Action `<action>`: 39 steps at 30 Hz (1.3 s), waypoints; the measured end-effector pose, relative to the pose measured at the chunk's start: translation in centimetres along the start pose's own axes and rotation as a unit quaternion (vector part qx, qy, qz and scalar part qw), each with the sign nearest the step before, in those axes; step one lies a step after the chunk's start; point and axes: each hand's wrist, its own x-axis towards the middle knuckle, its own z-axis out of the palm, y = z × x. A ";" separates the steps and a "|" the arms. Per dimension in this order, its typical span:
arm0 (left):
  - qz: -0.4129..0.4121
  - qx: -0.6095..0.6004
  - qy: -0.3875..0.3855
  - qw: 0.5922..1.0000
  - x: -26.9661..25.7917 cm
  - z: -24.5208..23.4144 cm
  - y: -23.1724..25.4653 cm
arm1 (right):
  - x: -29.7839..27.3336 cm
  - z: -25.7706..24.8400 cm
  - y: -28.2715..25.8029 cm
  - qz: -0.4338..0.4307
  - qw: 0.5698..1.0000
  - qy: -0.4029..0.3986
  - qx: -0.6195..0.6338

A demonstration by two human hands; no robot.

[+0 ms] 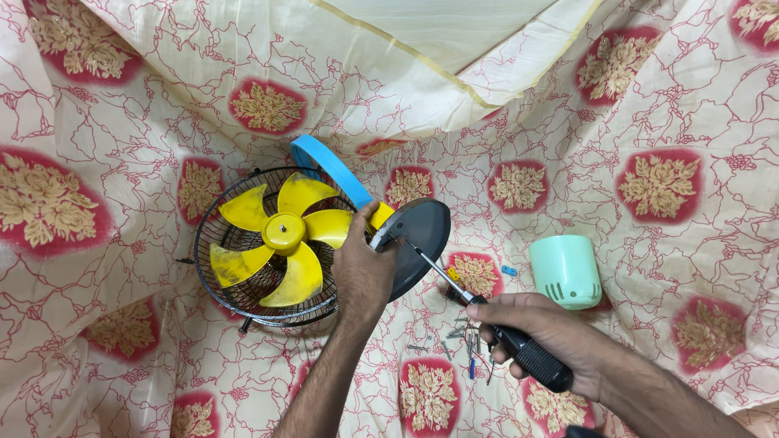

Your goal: The person uses a screwdriver to loosen and remove screws from the rear housing of a yellow electric fan. They hold the fan steady with one hand while manipulating the screwdriver with the other, working on the same fastener repeatedly throughout the clip.

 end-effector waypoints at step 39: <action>0.002 -0.005 0.016 1.000 -0.3 0.0 0.5 | 0.4 -0.8 0.6 -0.013 0.999 0.000 -0.039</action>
